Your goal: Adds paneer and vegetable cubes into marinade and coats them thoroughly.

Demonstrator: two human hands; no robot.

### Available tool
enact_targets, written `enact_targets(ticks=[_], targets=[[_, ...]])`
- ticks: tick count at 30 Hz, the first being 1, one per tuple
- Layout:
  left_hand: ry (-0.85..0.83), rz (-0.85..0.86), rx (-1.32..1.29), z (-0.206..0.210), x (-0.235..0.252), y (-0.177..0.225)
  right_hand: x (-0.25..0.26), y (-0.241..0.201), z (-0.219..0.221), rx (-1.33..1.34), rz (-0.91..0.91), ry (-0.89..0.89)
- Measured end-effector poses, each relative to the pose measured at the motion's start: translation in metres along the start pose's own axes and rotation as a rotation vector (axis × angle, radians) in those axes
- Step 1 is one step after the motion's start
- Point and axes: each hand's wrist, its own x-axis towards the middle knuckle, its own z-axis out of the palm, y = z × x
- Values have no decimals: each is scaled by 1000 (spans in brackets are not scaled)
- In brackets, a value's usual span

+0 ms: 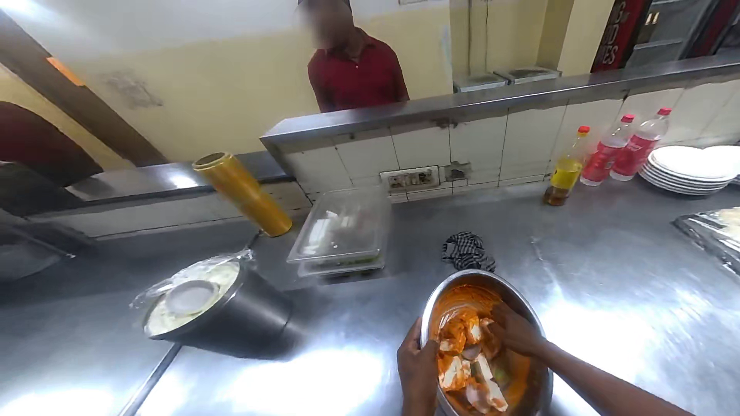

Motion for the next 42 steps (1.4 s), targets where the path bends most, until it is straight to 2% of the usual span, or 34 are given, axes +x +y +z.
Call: enact_targets(ticks=[3,5,9,14,16,19,21,24,26,28,30,32,33,35,37,39,40,42], targets=[[-6,4,35,8,8,10,-26,-1,25,111,232,25],[-20,4,64,16,13,19,-35,-8,37,243,334,-19],[-53,-13,92,28,21,28,-48,-32,51,762,491,-18],[-84,-50,69,26,24,29,-52,-71,53,1521,434,112],[-68,-51,49,22,20,23,-41,-75,49,1631,372,146],[-11,-47,22,14,11,9,-24,-60,29,1487,296,101],[16,-43,-2,9,8,3,-16,-52,6,1152,183,48],[24,-49,-53,7,6,-4,6,-59,-13,602,126,148],[11,-43,-61,7,4,-7,17,-74,-3,347,61,172],[1,-43,-49,8,4,-10,9,-86,24,133,-32,93],[0,-44,-47,8,4,-10,-15,-77,52,-102,-248,-35],[-3,-48,-57,4,6,-12,-28,-41,64,-282,-525,-145],[-6,-56,-71,2,7,-14,-27,-24,56,-323,-569,-224],[-17,-65,-105,-1,9,-17,-17,-6,33,-314,-517,-265],[-16,-58,-137,-1,13,-20,-10,-17,24,-185,-367,-150],[-6,-53,-143,-1,16,-21,-13,-42,39,-16,-226,4],[1,-52,-140,0,16,-20,-16,-48,50,-11,-235,16],[8,-53,-137,-1,17,-22,-21,-43,56,-122,-404,-145]])
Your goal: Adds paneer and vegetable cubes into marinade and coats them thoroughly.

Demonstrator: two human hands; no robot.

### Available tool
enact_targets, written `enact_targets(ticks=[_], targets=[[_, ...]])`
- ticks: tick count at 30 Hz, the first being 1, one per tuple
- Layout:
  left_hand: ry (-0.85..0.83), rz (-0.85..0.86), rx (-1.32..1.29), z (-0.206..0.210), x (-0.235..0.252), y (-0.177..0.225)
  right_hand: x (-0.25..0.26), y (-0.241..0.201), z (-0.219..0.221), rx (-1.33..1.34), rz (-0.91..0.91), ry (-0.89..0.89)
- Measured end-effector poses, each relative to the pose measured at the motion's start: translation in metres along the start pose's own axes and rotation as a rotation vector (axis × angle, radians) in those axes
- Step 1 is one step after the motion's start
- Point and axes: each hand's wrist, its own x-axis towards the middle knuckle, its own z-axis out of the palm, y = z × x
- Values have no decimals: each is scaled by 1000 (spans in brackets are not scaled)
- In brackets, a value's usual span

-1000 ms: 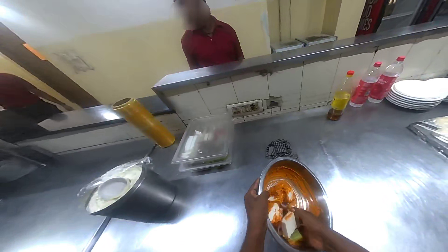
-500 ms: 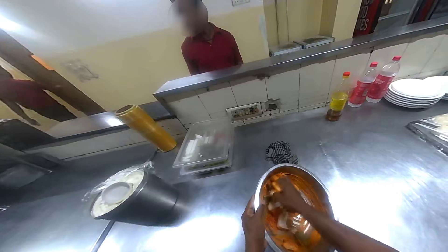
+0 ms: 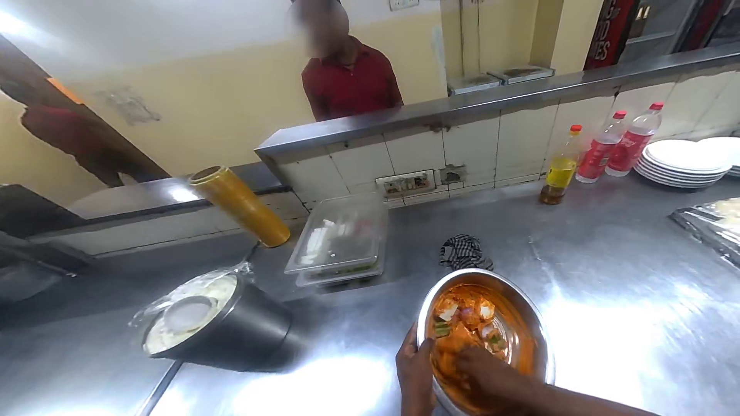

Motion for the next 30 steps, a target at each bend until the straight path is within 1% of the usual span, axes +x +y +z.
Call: enact_targets(ticks=[1,2,3,4,5,7,9,11,13,16,17,18,19,20,21,22,24,25,27,30], targets=[[5,-4,-7,-2,0,-1,-4,3,-9,-20,-52,-126],[9,-10,-23,-4,0,-2,-8,4,-26,-7,-38,-207],[12,-15,-38,-5,0,-3,-12,3,-47,10,24,-216],[15,-19,-49,-5,-1,-3,-12,0,-67,26,121,-149],[17,-21,-55,-5,-3,-3,-7,-1,-83,28,234,-41],[2,-16,-45,-3,-7,0,18,2,-100,59,437,137],[-26,2,-14,-1,-11,1,49,5,-98,111,538,222],[-44,21,22,1,-12,2,70,-7,-87,127,546,227],[-51,46,54,2,-9,3,77,-20,-71,75,399,126],[-48,74,83,2,-7,6,60,-32,-37,-90,33,-124],[-41,77,85,0,-5,7,53,-29,-28,-164,-109,-192],[-32,72,80,-2,-5,6,48,-25,-25,-245,-214,-258],[-24,63,63,-4,-5,5,46,-24,-29,-324,-244,-334],[-24,51,43,-4,-4,3,49,-23,-39,-383,-222,-392],[-25,42,29,-4,-5,1,54,-18,-50,-404,-190,-393],[-26,37,24,-4,-5,0,61,-8,-62,-384,-175,-326],[-25,39,25,-2,-6,3,68,21,-83,-276,-121,-125],[-22,41,24,-2,-7,3,64,35,-87,-221,-53,-53],[-6,52,26,-3,-6,6,46,54,-82,-154,132,34],[60,60,36,-3,-2,6,8,54,-54,16,487,100]])
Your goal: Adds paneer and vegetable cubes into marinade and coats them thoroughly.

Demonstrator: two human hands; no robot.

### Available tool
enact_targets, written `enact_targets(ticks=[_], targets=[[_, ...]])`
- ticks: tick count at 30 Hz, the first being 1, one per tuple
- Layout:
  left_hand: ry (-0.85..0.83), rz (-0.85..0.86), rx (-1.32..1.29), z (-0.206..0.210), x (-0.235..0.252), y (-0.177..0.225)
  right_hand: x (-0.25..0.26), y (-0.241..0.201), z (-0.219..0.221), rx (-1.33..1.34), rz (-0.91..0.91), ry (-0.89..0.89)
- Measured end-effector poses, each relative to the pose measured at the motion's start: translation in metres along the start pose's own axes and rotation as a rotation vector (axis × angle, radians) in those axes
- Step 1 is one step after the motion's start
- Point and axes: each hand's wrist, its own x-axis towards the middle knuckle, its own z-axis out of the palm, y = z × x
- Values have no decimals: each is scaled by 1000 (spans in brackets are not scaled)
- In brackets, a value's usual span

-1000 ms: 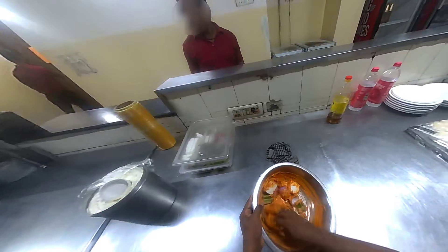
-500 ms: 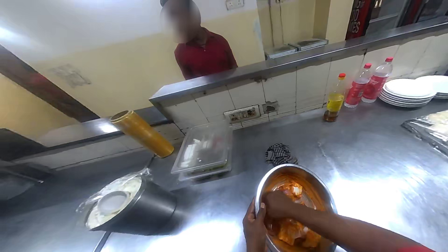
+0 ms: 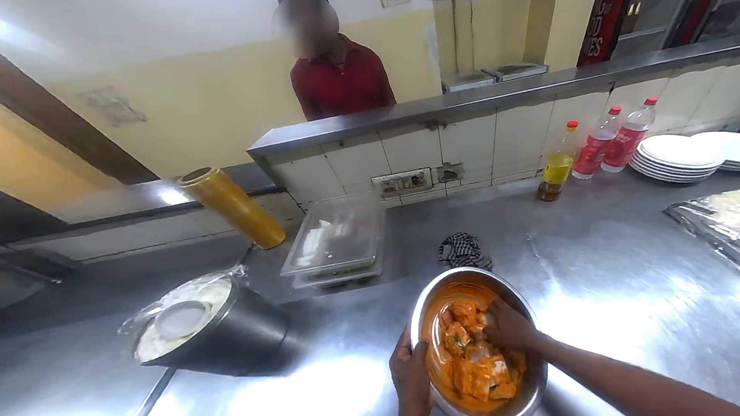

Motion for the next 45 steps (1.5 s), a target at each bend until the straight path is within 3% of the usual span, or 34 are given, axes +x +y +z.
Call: enact_targets(ticks=[2,5,9,11,15,19,24,28,30,32,34,37,40,45], targets=[[15,8,21,3,3,2,-23,-6,18,179,218,8],[12,-15,47,8,5,9,-43,-17,39,560,377,28],[8,-34,61,9,6,11,-59,-43,49,1010,433,49],[-21,-68,81,5,7,12,-59,-61,49,1095,393,21],[-10,-102,43,-2,0,7,-25,-73,15,686,88,-12],[22,-108,-8,-3,-11,-1,8,-79,-22,253,-26,37],[17,-87,-3,-3,-11,-4,-25,-97,45,-32,-277,-71],[15,-99,-14,-10,-7,-7,-40,-28,56,-228,-705,-236],[4,-96,-35,-11,-8,-8,-26,-3,35,-221,-786,-224],[4,-84,-50,-7,-7,-7,-13,-3,10,-129,-704,-94],[5,-81,-46,-5,-7,-4,-7,-11,-4,-8,-450,-2],[3,-72,-35,-3,-5,0,-12,-8,-1,37,-62,-2],[27,-65,-27,2,-2,3,-39,-8,22,-9,81,-103],[16,-70,37,8,6,9,-71,-52,39,129,187,-302]])
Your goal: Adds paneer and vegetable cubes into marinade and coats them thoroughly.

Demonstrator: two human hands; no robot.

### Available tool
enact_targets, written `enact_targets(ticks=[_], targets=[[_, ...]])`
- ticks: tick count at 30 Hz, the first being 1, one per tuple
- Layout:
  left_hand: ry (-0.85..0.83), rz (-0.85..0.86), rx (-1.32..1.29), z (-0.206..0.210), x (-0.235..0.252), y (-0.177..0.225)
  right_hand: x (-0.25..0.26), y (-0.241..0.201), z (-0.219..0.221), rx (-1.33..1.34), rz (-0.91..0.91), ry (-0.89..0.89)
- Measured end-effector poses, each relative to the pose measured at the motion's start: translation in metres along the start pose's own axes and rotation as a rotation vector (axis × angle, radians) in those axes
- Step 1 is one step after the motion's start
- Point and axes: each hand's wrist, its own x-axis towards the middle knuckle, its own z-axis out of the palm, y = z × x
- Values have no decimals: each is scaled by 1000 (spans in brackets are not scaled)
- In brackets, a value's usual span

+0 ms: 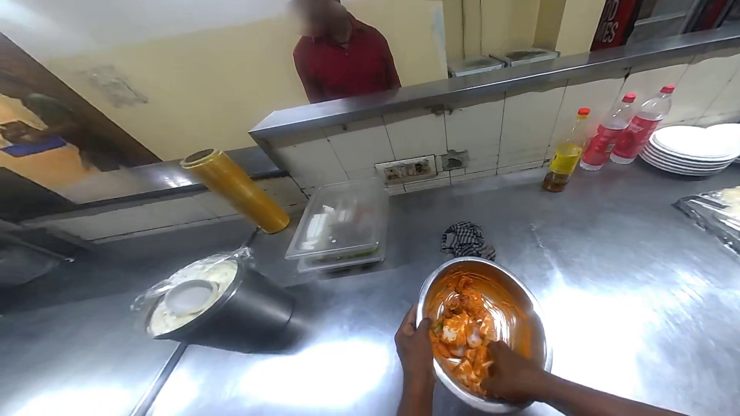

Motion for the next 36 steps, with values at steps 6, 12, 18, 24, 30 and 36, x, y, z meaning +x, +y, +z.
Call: enact_targets(ticks=[6,12,18,24,30,36], targets=[[-44,-1,13,-9,0,-2,24,5,-25,388,-125,60],[29,-52,-103,-14,-11,-25,29,1,-48,106,-229,220],[41,-56,-137,-16,-13,-27,35,13,-52,-139,-156,155],[31,-54,-130,-16,-12,-27,29,20,-60,127,-195,166],[28,-50,-128,-14,-12,-24,23,9,-27,-219,-288,149],[21,-52,-123,-19,-10,-24,29,18,-35,-285,-176,173]])
